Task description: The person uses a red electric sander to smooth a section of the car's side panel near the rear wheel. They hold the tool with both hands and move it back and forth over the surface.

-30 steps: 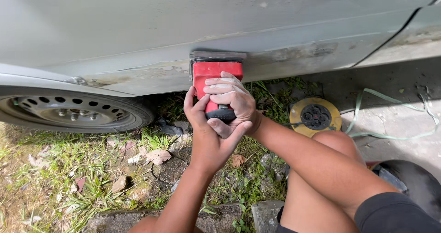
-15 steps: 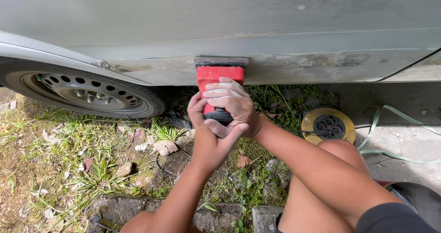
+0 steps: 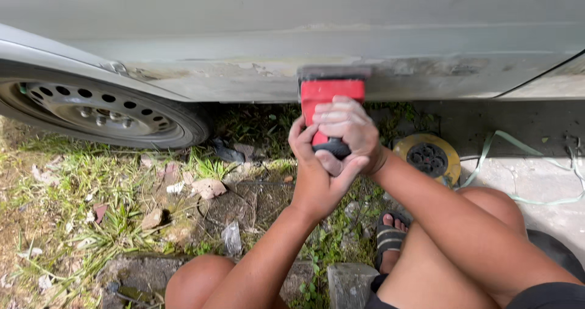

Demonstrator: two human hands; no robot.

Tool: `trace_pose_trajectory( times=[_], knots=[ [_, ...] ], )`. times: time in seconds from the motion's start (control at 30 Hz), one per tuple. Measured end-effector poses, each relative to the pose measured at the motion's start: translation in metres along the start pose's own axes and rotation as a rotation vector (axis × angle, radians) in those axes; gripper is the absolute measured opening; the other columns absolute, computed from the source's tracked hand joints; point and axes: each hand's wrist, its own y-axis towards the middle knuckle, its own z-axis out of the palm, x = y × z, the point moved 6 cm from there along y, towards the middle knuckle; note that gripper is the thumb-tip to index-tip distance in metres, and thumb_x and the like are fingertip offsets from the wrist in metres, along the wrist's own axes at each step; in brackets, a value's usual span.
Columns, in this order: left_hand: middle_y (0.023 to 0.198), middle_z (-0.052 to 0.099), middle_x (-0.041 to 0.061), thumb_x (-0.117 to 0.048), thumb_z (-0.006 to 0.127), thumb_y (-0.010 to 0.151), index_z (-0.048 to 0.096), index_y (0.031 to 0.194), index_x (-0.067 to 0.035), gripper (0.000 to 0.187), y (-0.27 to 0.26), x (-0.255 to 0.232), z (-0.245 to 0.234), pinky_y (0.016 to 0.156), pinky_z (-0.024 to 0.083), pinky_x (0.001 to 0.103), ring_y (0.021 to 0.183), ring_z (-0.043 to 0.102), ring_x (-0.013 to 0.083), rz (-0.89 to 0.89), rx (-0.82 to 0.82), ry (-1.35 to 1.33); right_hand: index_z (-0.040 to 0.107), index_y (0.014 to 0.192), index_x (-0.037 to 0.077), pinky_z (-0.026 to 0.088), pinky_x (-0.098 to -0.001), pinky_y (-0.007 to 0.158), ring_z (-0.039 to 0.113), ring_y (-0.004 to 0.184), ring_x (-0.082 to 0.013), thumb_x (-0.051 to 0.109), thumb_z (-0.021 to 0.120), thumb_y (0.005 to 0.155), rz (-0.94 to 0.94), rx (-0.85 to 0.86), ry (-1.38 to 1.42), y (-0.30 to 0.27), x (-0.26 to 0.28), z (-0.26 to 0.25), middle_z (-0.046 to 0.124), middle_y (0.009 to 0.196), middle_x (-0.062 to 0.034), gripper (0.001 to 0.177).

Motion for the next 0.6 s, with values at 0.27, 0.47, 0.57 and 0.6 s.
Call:
trace_pose_trajectory(
  times=[0.27,0.47,0.57,0.6],
  knots=[
    [0.147,0.019,0.038,-0.035,0.085,0.081,0.029,0.133,0.002,0.085,0.008,-0.02,0.003,0.115,0.032,0.07,0.139,0.033,0.0642,0.036,-0.017,-0.007,0.07,0.091,-0.002,0.051,-0.0541,0.099,0.075,0.096,-0.0418,0.042,0.075,0.091,-0.016,0.035,-0.017,0.017,0.009,-0.012,0.077,0.098,-0.0191,0.044],
    [0.149,0.016,0.04,-0.036,0.085,0.082,0.031,0.13,0.002,0.082,-0.002,-0.001,0.019,0.114,0.033,0.072,0.139,0.031,0.0662,0.089,-0.01,0.006,0.07,0.092,0.0,0.05,-0.0532,0.1,0.075,0.098,-0.0409,0.047,0.072,0.093,0.004,0.031,-0.054,-0.011,0.0,-0.021,0.077,0.1,-0.018,0.047],
    [0.149,0.015,0.04,-0.037,0.086,0.08,0.03,0.13,0.001,0.084,-0.003,0.005,0.027,0.112,0.036,0.07,0.137,0.035,0.0662,0.11,-0.018,0.005,0.07,0.092,0.0,0.05,-0.0527,0.1,0.075,0.097,-0.0405,0.046,0.071,0.094,-0.021,0.033,-0.063,-0.015,-0.004,-0.023,0.078,0.099,-0.0173,0.046],
    [0.149,0.015,0.04,-0.037,0.087,0.079,0.03,0.13,0.0,0.085,-0.003,0.006,0.031,0.11,0.04,0.069,0.135,0.038,0.0654,0.117,-0.035,0.004,0.07,0.091,0.001,0.05,-0.0524,0.1,0.076,0.096,-0.0403,0.046,0.072,0.093,-0.02,0.024,-0.062,-0.015,-0.005,-0.026,0.078,0.098,-0.0169,0.046]
  ],
)
